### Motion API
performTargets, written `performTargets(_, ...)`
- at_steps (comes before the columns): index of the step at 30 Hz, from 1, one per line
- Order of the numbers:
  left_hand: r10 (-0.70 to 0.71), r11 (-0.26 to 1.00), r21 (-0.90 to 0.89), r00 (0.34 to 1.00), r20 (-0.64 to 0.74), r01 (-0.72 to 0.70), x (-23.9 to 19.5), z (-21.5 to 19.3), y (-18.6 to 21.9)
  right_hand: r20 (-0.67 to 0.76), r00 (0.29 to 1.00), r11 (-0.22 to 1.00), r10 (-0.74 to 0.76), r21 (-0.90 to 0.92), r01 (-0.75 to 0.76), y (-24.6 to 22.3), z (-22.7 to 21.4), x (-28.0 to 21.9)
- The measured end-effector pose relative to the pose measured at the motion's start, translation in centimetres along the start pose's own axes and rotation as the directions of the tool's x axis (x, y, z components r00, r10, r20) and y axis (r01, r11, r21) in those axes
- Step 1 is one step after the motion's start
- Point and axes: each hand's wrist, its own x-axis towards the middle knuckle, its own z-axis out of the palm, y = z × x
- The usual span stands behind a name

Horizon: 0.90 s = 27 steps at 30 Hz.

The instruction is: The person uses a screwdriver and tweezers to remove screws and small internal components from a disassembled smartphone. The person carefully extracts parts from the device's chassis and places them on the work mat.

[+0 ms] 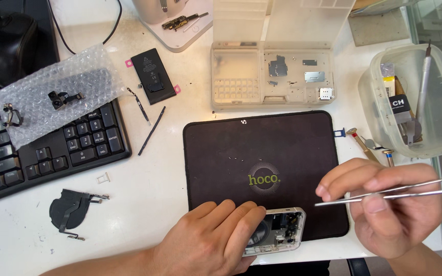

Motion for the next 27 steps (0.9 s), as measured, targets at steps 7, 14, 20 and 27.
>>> performTargets(7,-0.013,1.0,-0.025,1.0,0.012,0.013,-0.1,0.5,-0.1,0.182,0.982,0.998,0.048,0.029,-0.054,-0.2,0.0,-0.3)
performTargets(14,-0.034,0.999,-0.013,0.999,0.008,0.034,0.0,0.6,-0.1,0.254,0.965,0.993,0.063,-0.108,-0.036,0.0,-0.3,-0.6)
performTargets(20,-0.02,1.0,-0.008,0.999,-0.034,0.02,0.2,0.4,-0.4,0.406,0.913,0.986,-0.043,-0.13,0.104,0.1,0.4,1.1)
performTargets(27,-0.12,0.992,-0.039,0.992,0.043,0.122,0.6,0.1,-0.6,0.335,0.942,0.973,-0.027,-0.209,0.102,-0.3,0.8,1.3)
